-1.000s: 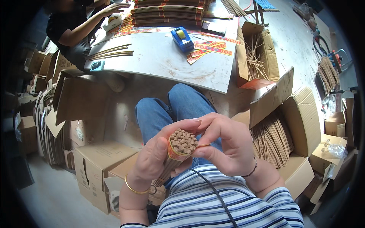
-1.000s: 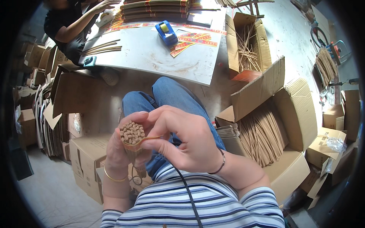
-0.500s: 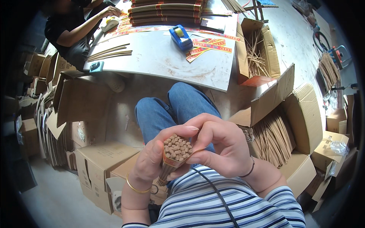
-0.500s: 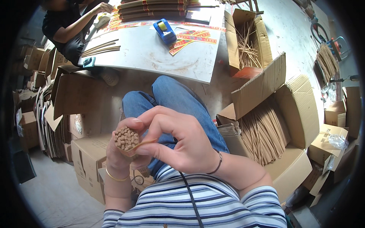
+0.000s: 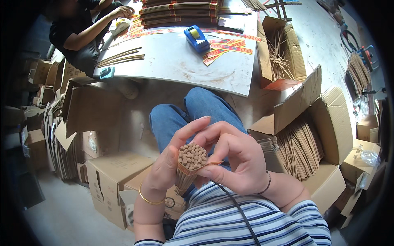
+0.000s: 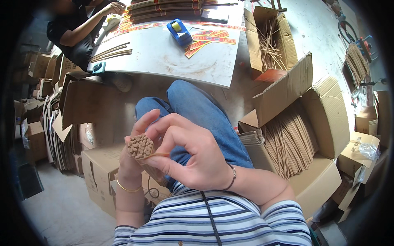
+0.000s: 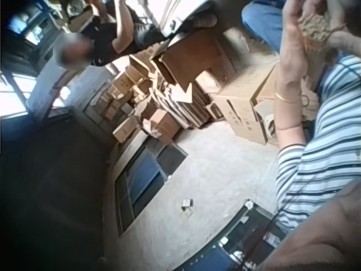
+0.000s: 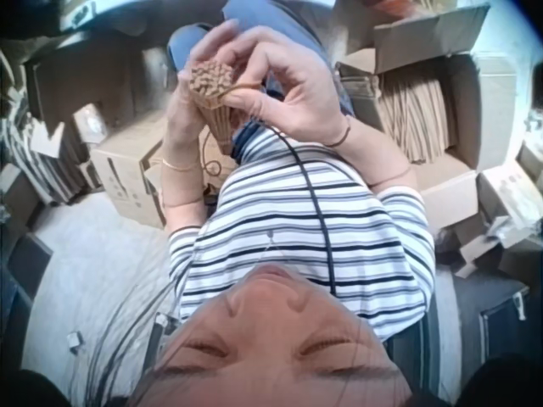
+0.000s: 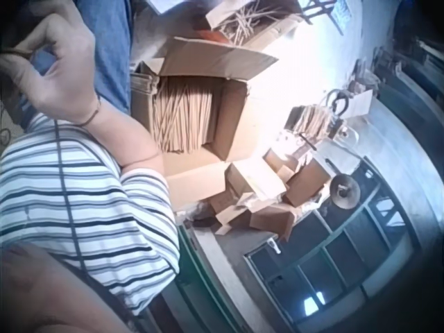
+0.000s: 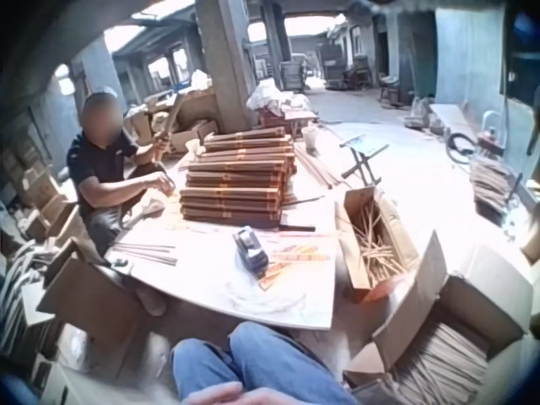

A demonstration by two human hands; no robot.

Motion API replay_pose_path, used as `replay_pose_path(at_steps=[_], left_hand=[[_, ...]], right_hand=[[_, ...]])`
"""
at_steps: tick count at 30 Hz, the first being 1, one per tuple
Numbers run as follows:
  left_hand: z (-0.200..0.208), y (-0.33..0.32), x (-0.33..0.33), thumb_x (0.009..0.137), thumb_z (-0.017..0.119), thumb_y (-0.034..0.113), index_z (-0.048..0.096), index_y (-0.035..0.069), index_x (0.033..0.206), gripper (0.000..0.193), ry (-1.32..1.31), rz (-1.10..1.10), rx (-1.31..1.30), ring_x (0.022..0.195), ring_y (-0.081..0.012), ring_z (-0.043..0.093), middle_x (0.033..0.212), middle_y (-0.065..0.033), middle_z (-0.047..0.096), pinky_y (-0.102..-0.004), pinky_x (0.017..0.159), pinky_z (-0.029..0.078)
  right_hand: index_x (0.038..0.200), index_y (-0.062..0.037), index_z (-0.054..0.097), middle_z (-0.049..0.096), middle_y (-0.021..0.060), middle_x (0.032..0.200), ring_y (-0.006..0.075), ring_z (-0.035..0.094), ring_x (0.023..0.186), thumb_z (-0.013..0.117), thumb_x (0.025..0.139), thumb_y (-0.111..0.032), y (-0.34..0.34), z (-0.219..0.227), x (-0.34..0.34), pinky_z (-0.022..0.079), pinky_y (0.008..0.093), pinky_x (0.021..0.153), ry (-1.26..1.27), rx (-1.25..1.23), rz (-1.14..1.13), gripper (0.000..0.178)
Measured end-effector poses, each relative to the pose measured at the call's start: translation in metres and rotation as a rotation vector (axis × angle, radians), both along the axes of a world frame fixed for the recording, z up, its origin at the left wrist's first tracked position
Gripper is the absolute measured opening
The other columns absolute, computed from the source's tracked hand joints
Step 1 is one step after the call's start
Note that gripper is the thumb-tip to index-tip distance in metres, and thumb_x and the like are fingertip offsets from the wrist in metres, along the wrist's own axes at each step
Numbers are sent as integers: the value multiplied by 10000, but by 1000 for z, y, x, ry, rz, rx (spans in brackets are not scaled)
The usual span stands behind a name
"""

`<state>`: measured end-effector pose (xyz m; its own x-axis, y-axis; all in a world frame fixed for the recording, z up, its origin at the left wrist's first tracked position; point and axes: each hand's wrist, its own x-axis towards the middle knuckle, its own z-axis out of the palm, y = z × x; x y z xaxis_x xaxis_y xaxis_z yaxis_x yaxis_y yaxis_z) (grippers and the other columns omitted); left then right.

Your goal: The person gathers incense sticks from a cardboard box, aligns them into a bundle, and wraps a red and yellow paper band around the middle to secure them. The person repeats this process for multiple bundles.

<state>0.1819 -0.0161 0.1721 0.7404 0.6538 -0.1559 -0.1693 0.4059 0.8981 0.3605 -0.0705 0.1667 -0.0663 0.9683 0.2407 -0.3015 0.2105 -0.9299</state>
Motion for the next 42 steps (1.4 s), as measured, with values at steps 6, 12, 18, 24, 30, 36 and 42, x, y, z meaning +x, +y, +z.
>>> replay_pose_path(at_steps=[6,12,18,24,30,36,42], left_hand=[[18,-33,5,965,503,499,335,4,1415,690,136,287,527,1178,-224,540,1313,-164,493,-335,978,452],[7,-32,1,953,571,435,429,13,1302,566,42,364,500,952,-151,574,1171,-124,546,-272,822,482],[5,-29,-3,892,647,448,452,18,1263,601,-15,335,423,947,-155,595,1145,-113,554,-274,816,500],[1,-22,-6,846,702,429,463,17,1249,624,-111,264,336,957,-157,607,1137,-99,565,-274,825,509],[-3,-20,-8,827,722,425,469,6,1256,651,-136,236,331,1009,-165,607,1189,-109,570,-285,872,507],[-11,-14,-12,830,729,438,481,-1,1267,666,-148,166,235,997,-162,604,1209,-118,570,-279,861,503],[-23,-1,-15,866,684,477,480,-20,1295,687,-253,27,16,898,-139,585,1220,-126,564,-249,757,489]], right_hand=[[792,-31,587,600,148,1067,200,619,899,776,786,-62,0,11,-7,502,298,778,-94,29,-122,192],[794,-44,643,605,143,1059,207,626,902,797,762,-74,1,19,-3,508,310,804,-168,28,-63,160],[780,-34,631,616,120,1014,205,631,890,781,762,-40,5,13,-2,510,298,776,-72,14,-25,151],[785,-45,636,598,131,1067,175,609,933,785,790,-89,8,3,0,495,296,845,3,-20,31,156],[780,-45,627,589,124,1059,165,596,934,791,784,-90,10,3,3,488,281,835,-23,-24,43,170],[884,-44,622,584,107,1066,162,581,976,821,752,-86,14,-10,0,465,291,879,33,-29,73,242],[1079,-28,604,618,63,1014,157,598,947,839,719,-74,18,-14,-13,464,295,866,166,-179,51,432]])
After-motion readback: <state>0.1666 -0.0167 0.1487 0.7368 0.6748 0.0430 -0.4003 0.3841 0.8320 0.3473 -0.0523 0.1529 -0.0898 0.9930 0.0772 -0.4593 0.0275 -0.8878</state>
